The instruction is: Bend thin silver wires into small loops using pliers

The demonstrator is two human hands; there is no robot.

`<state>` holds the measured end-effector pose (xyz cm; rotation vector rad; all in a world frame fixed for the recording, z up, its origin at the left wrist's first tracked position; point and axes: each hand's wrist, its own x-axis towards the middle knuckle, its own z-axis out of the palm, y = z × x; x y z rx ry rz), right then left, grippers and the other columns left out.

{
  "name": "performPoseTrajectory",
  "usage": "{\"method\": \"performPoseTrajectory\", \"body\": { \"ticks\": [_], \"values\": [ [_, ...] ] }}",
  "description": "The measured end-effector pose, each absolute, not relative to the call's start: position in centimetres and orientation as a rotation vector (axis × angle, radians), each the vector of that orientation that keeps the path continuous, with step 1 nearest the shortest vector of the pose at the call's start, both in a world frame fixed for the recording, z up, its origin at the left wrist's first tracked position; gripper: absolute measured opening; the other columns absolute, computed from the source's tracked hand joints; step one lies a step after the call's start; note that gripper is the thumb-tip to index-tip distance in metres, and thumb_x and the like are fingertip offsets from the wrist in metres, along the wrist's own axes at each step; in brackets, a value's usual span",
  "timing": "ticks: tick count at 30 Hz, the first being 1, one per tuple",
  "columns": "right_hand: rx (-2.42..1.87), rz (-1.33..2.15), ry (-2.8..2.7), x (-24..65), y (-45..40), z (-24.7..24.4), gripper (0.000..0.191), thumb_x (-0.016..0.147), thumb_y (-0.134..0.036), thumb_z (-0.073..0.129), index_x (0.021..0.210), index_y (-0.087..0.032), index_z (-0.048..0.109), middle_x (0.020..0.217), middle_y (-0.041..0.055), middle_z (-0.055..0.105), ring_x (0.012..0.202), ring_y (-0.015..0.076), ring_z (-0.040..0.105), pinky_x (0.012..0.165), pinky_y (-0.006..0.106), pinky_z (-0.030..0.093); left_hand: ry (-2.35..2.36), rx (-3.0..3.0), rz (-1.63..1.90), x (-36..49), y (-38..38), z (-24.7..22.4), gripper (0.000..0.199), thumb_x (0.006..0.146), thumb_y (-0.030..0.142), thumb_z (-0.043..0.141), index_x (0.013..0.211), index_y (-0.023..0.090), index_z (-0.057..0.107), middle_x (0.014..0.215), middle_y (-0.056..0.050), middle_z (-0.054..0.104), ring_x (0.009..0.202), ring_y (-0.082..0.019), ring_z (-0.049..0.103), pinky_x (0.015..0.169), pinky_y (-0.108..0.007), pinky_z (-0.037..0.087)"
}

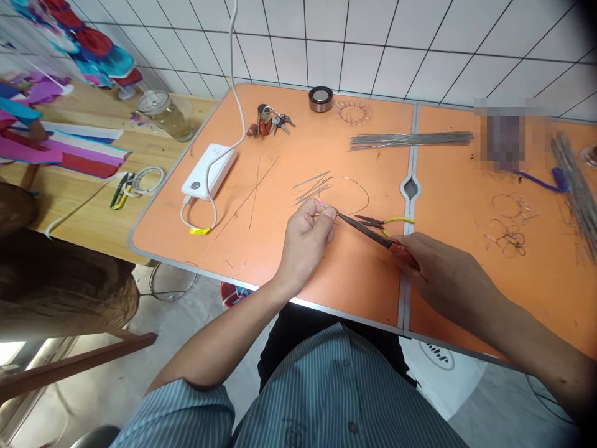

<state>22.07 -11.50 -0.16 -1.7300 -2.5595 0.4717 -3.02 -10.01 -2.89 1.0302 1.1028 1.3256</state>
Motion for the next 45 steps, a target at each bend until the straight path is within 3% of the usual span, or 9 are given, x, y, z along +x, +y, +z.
{"method": "performPoseTrajectory", "body": {
  "ticks": [4,20,30,45],
  "values": [
    [-1.763,0.442,-2.580,22.1,-11.5,0.0,0.036,0.115,-0.044,0.033,0.099,-0.024,0.059,0.096,0.0065,0.073,0.075,0.0232,0.062,0.058,0.032,0.030,1.105,1.038,1.325,-3.0,-10.0,-2.9,0.028,0.105,0.039,0.066,0.086,0.022,0.054,0.057,0.009,0.040,0.049,-0.009,0.028,0.049,-0.025,0.021],
    [-1.779,0.561,-2.541,21.9,-11.6,0.7,0.037,0.112,-0.048,0.034,0.085,-0.026,0.044,0.081,0.0053,0.065,0.064,0.0206,0.053,0.058,0.033,0.030,1.095,1.069,1.342,-3.0,-10.0,-2.6,0.031,0.103,0.040,0.069,0.083,0.023,0.053,0.059,0.009,0.039,0.051,-0.009,0.029,0.049,-0.026,0.022],
    [-1.723,0.704,-2.483,21.6,-11.4,1.0,0.036,0.113,-0.046,0.037,0.083,-0.026,0.046,0.081,0.0070,0.069,0.066,0.0220,0.059,0.059,0.034,0.038,1.124,1.023,1.296,-3.3,-9.9,-2.6,0.029,0.101,0.036,0.069,0.081,0.023,0.051,0.058,0.009,0.041,0.050,-0.009,0.028,0.050,-0.026,0.021],
    [-1.718,0.799,-2.440,21.7,-11.3,0.6,0.038,0.112,-0.044,0.039,0.078,-0.028,0.040,0.073,0.0041,0.064,0.061,0.0202,0.054,0.059,0.034,0.036,1.124,1.010,1.259,-3.5,-9.8,-2.4,0.031,0.102,0.035,0.068,0.080,0.023,0.050,0.056,0.009,0.038,0.050,-0.008,0.025,0.050,-0.026,0.021]
  ]
}}
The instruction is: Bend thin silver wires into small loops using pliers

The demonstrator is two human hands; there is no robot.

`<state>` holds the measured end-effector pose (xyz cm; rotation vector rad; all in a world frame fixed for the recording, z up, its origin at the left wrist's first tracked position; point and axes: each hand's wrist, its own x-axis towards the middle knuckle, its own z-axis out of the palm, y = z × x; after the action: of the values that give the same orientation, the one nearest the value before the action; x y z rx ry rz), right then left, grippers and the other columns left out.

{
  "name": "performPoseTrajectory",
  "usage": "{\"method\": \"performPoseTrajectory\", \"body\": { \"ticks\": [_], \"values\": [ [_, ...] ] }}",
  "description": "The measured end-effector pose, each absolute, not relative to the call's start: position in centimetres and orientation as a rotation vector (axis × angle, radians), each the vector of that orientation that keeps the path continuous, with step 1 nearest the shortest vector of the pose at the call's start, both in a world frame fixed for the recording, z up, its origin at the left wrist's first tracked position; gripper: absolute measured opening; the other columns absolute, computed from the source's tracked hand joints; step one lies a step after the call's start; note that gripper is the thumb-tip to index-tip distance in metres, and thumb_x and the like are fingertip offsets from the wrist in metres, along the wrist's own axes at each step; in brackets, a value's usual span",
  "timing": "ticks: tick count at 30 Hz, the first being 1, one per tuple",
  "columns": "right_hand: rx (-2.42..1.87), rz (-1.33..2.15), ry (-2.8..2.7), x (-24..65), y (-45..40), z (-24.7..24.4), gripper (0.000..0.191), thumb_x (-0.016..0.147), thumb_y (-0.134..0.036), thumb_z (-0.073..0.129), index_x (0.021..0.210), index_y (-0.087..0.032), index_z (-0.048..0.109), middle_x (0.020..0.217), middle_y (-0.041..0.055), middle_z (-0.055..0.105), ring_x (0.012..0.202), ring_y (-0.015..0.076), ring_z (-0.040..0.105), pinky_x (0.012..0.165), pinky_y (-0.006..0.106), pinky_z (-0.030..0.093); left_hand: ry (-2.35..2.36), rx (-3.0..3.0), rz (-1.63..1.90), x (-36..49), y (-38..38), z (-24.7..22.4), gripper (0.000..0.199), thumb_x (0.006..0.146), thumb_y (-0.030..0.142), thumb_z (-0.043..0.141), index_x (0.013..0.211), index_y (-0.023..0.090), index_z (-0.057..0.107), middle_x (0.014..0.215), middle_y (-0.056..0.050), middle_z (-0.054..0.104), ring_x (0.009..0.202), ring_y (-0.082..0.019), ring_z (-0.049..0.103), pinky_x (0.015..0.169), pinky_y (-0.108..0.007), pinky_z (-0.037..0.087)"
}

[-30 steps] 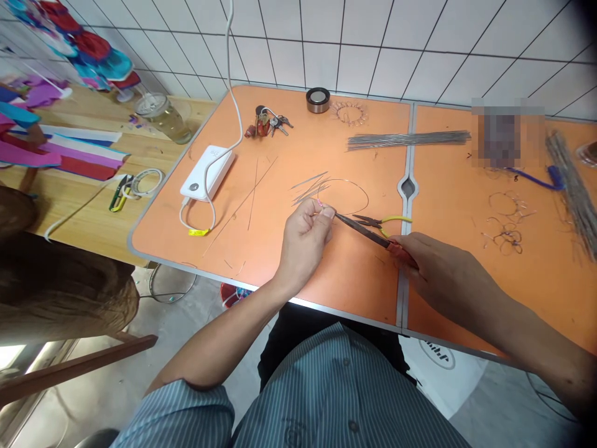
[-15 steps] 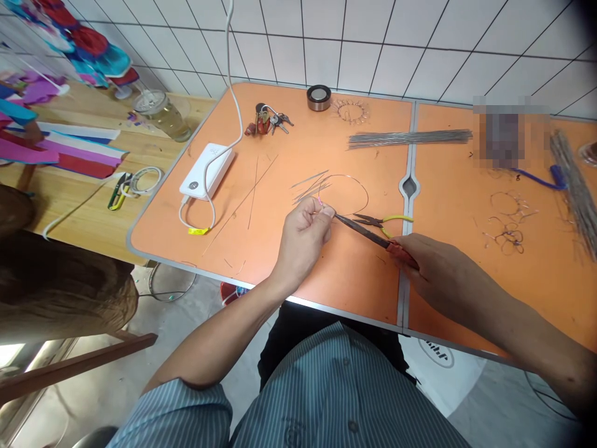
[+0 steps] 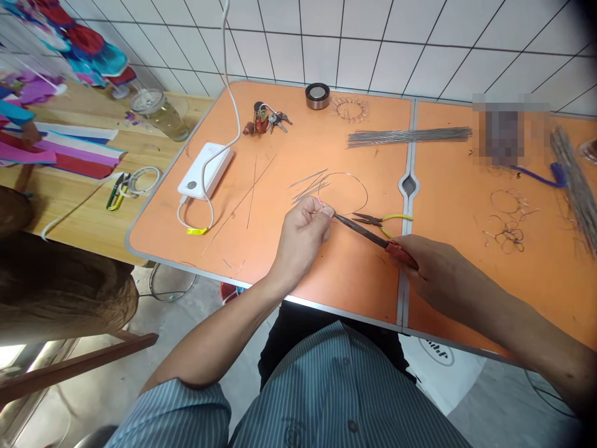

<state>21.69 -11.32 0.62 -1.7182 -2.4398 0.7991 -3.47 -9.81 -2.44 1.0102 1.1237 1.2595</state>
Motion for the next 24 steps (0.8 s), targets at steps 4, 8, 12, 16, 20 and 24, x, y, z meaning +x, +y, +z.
{"method": "performPoseTrajectory", "body": {
  "ticks": [4,8,12,16,20,24],
  "values": [
    [-1.720,0.831,-2.427,21.74,-11.36,0.59,0.037,0.112,-0.043,0.041,0.078,-0.028,0.041,0.072,0.0040,0.066,0.061,0.0204,0.055,0.059,0.034,0.037,1.120,1.012,1.259,-3.46,-9.76,-2.58,0.032,0.102,0.036,0.069,0.080,0.023,0.050,0.056,0.009,0.040,0.050,-0.008,0.026,0.050,-0.026,0.021],
    [-1.735,0.859,-2.418,21.86,-11.40,0.45,0.037,0.112,-0.043,0.041,0.079,-0.027,0.043,0.075,0.0046,0.069,0.064,0.0216,0.060,0.059,0.034,0.039,1.128,1.003,1.248,-3.47,-9.65,-2.56,0.032,0.101,0.036,0.070,0.079,0.023,0.051,0.055,0.008,0.041,0.049,-0.008,0.026,0.049,-0.025,0.020],
    [-1.658,0.845,-2.426,22.18,-11.49,0.15,0.036,0.113,-0.046,0.043,0.087,-0.027,0.059,0.077,0.0051,0.072,0.066,0.0230,0.063,0.061,0.035,0.042,1.129,0.992,1.235,-3.46,-9.57,-2.44,0.032,0.100,0.038,0.071,0.079,0.023,0.052,0.055,0.008,0.042,0.049,-0.008,0.027,0.049,-0.025,0.020],
    [-1.650,0.834,-2.437,22.35,-11.65,0.01,0.039,0.114,-0.049,0.042,0.096,-0.028,0.069,0.077,0.0049,0.072,0.066,0.0238,0.065,0.062,0.036,0.044,1.122,0.990,1.236,-3.41,-9.53,-2.31,0.033,0.099,0.038,0.072,0.078,0.023,0.052,0.055,0.008,0.042,0.049,-0.008,0.026,0.049,-0.025,0.020],
    [-1.644,0.856,-2.431,22.24,-11.72,0.14,0.041,0.115,-0.051,0.042,0.094,-0.027,0.067,0.076,0.0046,0.071,0.065,0.0225,0.063,0.061,0.034,0.043,1.113,0.990,1.219,-3.34,-9.55,-2.13,0.032,0.099,0.036,0.071,0.077,0.023,0.051,0.056,0.008,0.041,0.049,-0.008,0.025,0.049,-0.026,0.019],
    [-1.633,0.862,-2.437,21.95,-11.47,0.41,0.042,0.115,-0.052,0.042,0.088,-0.027,0.062,0.076,0.0043,0.070,0.065,0.0220,0.062,0.061,0.034,0.041,1.110,0.975,1.215,-3.33,-9.47,-2.14,0.034,0.097,0.037,0.073,0.077,0.023,0.050,0.055,0.009,0.040,0.049,-0.008,0.023,0.049,-0.026,0.018]
  ]
}}
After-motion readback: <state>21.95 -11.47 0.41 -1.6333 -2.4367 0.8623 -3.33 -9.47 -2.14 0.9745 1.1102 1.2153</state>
